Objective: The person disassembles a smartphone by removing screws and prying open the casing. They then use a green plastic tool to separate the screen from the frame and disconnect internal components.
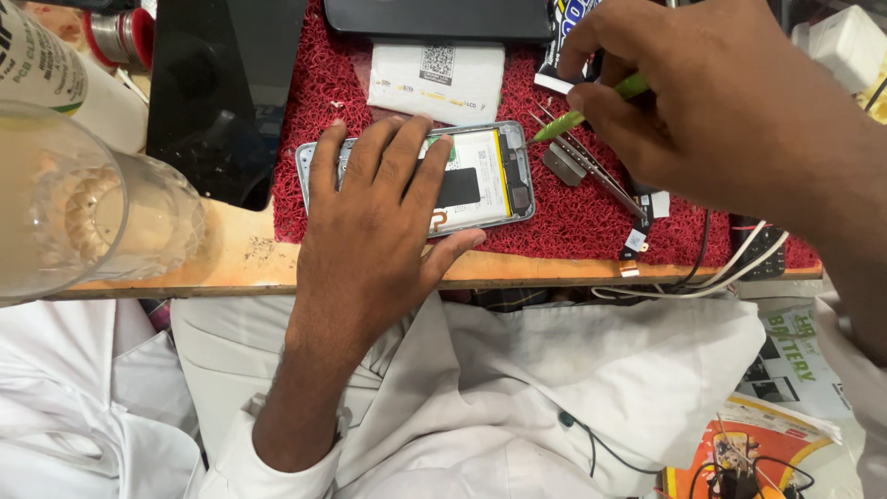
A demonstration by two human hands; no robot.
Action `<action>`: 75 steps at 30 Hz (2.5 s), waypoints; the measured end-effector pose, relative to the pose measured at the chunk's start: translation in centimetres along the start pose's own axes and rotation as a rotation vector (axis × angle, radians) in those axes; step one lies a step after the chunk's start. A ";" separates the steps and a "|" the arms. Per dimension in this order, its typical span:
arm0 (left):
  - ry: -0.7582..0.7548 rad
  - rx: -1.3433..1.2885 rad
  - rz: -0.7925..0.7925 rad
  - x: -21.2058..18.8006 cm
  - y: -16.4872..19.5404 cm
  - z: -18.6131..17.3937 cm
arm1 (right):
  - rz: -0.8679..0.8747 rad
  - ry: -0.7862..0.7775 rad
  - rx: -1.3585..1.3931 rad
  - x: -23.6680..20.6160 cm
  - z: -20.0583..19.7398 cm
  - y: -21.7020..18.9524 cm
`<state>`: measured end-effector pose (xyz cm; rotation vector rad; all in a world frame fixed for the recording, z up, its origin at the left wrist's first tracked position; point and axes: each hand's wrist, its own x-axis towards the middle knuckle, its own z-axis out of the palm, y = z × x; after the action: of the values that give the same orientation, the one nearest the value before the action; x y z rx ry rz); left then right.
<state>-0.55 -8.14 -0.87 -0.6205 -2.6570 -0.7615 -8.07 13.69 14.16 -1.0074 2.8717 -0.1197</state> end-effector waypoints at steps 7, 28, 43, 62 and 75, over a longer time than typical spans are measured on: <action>0.009 0.010 0.008 0.0 0.2 0.2 | 0.281 -0.295 -0.350 1.5 0.2 -1.3; 0.014 -0.008 0.002 -0.1 0.1 0.0 | -0.085 -0.038 -0.150 0.4 -0.6 -0.8; 0.002 0.008 -0.003 0.0 0.0 0.2 | -0.252 -0.039 -0.066 0.5 -0.6 -0.2; 0.002 -0.012 -0.006 -0.1 0.0 0.2 | -0.179 0.047 -0.013 -0.6 -0.3 0.8; 0.002 0.015 0.000 0.0 0.0 0.4 | 0.185 -0.208 -0.254 -0.5 0.1 -0.4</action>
<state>-0.63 -7.94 -1.22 -0.6158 -2.6578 -0.7411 -7.43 13.71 14.16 -0.7301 2.8138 0.3504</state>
